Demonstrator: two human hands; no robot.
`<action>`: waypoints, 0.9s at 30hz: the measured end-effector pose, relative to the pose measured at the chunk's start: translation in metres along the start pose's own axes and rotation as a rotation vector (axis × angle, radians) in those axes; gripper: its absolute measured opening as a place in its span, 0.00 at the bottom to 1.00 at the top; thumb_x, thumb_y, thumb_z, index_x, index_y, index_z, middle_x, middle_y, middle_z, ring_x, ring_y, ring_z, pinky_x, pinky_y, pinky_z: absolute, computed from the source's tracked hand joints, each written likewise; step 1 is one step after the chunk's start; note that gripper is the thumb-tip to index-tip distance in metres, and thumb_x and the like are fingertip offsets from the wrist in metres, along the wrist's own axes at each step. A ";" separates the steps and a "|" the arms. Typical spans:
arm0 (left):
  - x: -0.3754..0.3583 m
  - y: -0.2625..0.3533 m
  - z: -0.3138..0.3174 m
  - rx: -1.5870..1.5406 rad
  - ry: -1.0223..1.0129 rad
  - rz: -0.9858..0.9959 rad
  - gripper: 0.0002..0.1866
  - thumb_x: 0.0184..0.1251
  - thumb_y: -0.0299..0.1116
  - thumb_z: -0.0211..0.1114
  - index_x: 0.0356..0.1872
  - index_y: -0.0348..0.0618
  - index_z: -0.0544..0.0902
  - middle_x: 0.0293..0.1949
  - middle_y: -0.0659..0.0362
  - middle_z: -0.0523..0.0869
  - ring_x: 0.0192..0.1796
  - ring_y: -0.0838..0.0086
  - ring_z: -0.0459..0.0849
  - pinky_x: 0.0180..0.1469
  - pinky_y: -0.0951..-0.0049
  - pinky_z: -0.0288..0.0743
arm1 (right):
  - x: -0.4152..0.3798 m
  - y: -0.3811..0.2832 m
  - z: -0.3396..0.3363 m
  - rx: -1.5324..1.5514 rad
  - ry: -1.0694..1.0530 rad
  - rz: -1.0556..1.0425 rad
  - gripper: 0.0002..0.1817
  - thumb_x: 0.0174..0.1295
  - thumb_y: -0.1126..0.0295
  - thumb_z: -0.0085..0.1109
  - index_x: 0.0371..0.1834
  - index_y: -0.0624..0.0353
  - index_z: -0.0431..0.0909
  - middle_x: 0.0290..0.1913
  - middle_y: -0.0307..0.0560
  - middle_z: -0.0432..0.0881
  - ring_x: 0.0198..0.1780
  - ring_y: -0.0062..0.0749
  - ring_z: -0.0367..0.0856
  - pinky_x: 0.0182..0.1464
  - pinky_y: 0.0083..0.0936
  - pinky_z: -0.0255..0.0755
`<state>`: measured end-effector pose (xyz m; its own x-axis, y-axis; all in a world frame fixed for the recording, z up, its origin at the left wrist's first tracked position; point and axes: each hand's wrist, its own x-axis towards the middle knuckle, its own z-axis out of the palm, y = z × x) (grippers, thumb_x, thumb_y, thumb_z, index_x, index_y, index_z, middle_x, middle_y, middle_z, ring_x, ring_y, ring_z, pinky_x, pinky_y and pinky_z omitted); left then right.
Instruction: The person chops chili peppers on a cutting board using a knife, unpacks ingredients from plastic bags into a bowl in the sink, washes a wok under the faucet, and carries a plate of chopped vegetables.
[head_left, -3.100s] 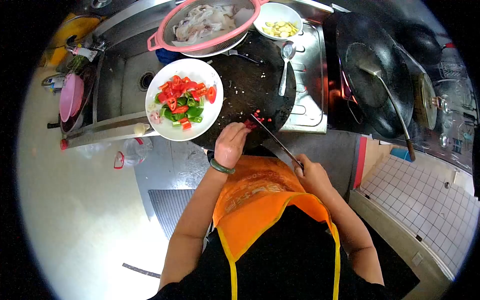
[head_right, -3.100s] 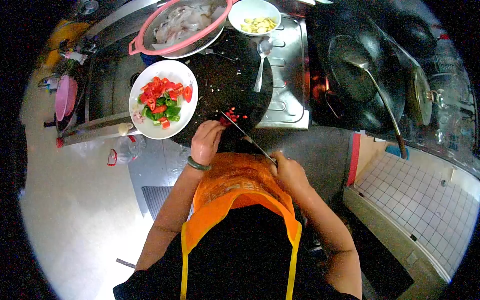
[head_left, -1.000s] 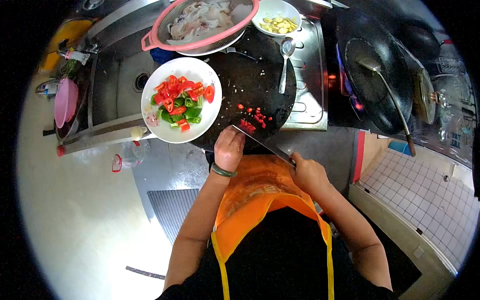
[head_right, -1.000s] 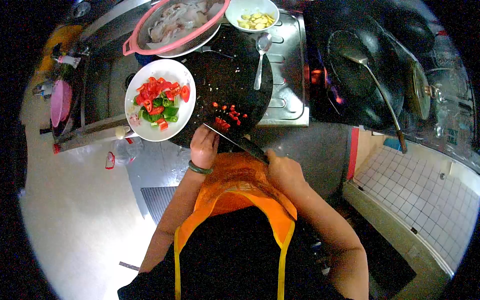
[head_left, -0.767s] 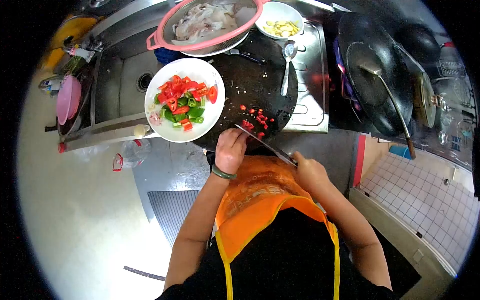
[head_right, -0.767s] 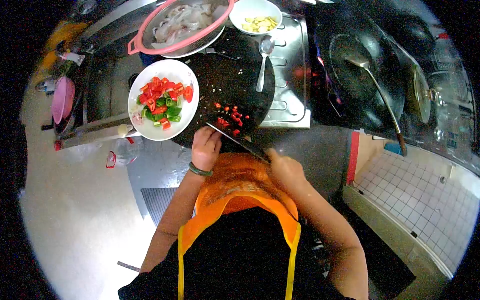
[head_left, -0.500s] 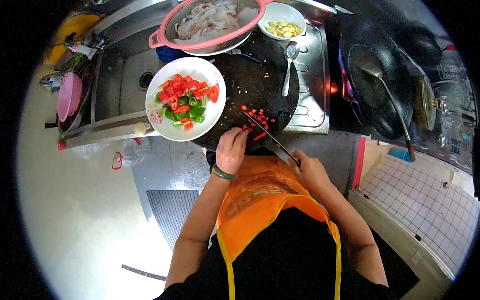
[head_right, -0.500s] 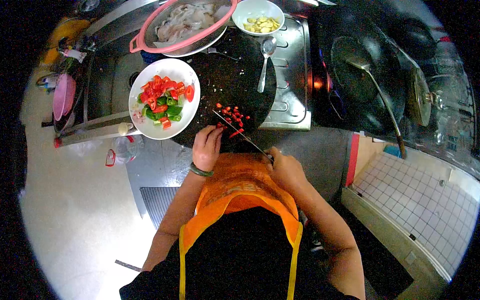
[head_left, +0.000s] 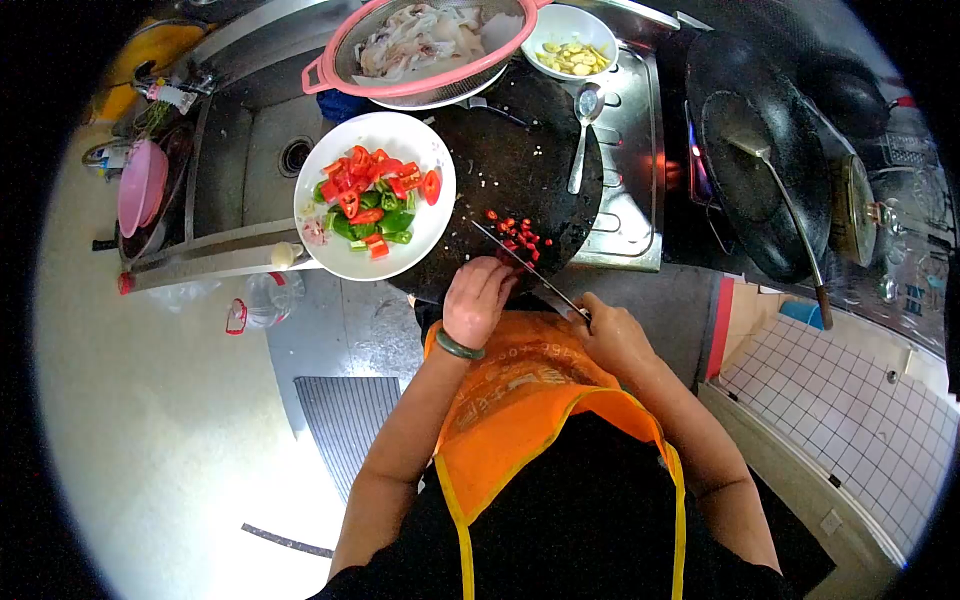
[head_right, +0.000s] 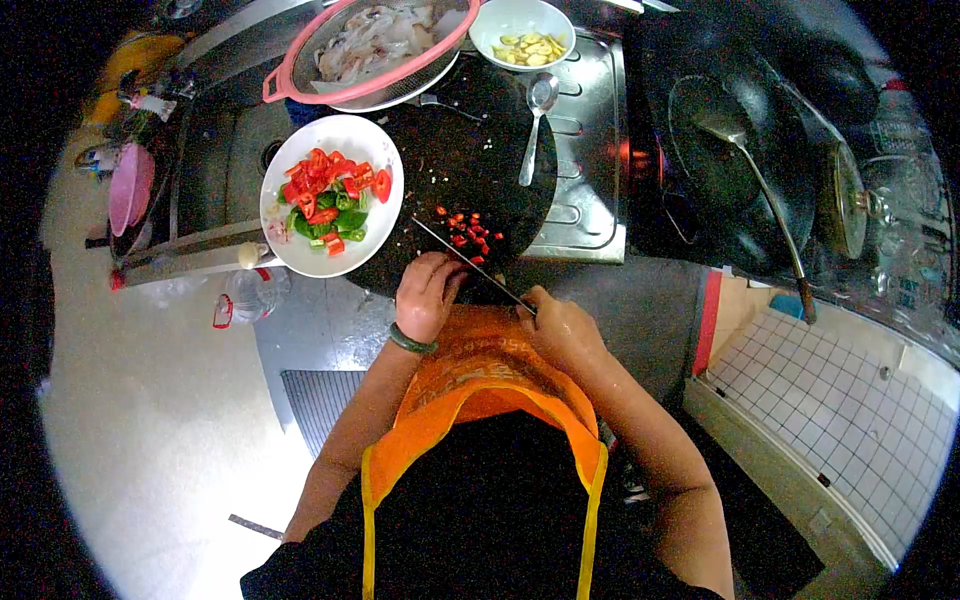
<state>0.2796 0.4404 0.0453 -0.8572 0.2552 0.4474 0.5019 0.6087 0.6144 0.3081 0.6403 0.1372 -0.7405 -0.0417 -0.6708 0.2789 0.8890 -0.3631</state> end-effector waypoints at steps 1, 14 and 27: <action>-0.002 -0.003 0.003 0.005 0.006 0.009 0.12 0.47 0.21 0.67 0.36 0.40 0.81 0.40 0.53 0.80 0.43 0.58 0.80 0.47 0.63 0.75 | 0.001 -0.002 0.000 -0.008 -0.008 0.005 0.15 0.64 0.58 0.48 0.45 0.56 0.72 0.30 0.61 0.81 0.36 0.60 0.79 0.38 0.51 0.71; 0.000 -0.003 0.007 0.004 0.051 0.024 0.13 0.43 0.20 0.67 0.34 0.39 0.81 0.39 0.54 0.81 0.43 0.59 0.80 0.46 0.64 0.76 | -0.005 0.022 -0.003 -0.093 0.085 -0.053 0.16 0.61 0.60 0.52 0.48 0.55 0.70 0.30 0.62 0.81 0.34 0.59 0.80 0.37 0.51 0.73; 0.000 -0.001 0.003 0.059 0.044 0.014 0.14 0.42 0.20 0.66 0.35 0.38 0.81 0.37 0.56 0.80 0.43 0.63 0.80 0.47 0.64 0.76 | -0.030 0.020 -0.005 -0.091 -0.029 -0.013 0.15 0.60 0.61 0.51 0.47 0.55 0.70 0.29 0.61 0.81 0.33 0.59 0.80 0.38 0.52 0.73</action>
<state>0.2790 0.4414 0.0427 -0.8433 0.2314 0.4850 0.5053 0.6488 0.5690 0.3327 0.6615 0.1533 -0.7255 -0.0653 -0.6851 0.2121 0.9258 -0.3128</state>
